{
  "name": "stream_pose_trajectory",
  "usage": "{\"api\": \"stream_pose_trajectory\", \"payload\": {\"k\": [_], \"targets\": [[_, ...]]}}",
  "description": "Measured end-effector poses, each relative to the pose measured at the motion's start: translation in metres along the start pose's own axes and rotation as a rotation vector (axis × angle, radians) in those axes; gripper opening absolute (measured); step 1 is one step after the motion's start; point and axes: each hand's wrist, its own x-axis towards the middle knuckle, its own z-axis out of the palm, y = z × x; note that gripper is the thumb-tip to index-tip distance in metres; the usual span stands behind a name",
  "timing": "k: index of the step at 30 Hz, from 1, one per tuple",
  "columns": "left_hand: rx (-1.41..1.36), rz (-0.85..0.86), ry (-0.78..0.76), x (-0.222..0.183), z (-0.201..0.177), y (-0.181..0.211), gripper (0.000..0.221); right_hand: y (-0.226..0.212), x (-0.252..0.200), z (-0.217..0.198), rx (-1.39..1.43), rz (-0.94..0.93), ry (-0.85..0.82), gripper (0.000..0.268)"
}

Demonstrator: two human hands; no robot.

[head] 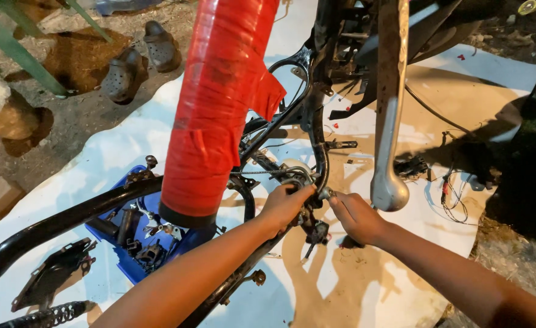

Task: The recorder is assembling components onto a motorcycle frame laid out on the ground.

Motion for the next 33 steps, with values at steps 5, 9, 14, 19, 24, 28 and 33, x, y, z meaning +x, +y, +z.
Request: {"api": "stream_pose_trajectory", "payload": {"k": [5,9,14,19,24,28,33], "targets": [[0.058,0.223,0.338,-0.006,0.007,-0.005,0.058,-0.051,0.016,0.011,0.377,0.712,0.094,0.063],[0.164,0.313,0.531,0.006,0.005,-0.028,0.062,-0.076,0.023,0.012,0.703,0.995,0.108,0.053],[-0.044,0.156,0.222,-0.006,-0.005,-0.021,0.052,-0.048,0.011,0.029,0.103,0.485,0.183,0.065],[-0.065,0.030,0.051,-0.018,-0.002,-0.001,0.047,-0.053,0.002,0.011,0.003,0.514,0.132,0.060],[-0.026,0.014,-0.037,-0.012,0.001,-0.008,0.046,-0.045,-0.011,-0.003,-0.044,0.438,0.083,0.059],[-0.093,0.004,-0.167,-0.004,0.000,-0.017,0.046,-0.033,-0.015,-0.007,-0.030,0.352,-0.025,0.058],[-0.086,-0.097,-0.288,0.006,0.000,-0.017,0.045,-0.021,-0.014,-0.023,-0.028,0.097,-0.074,0.052]]}}
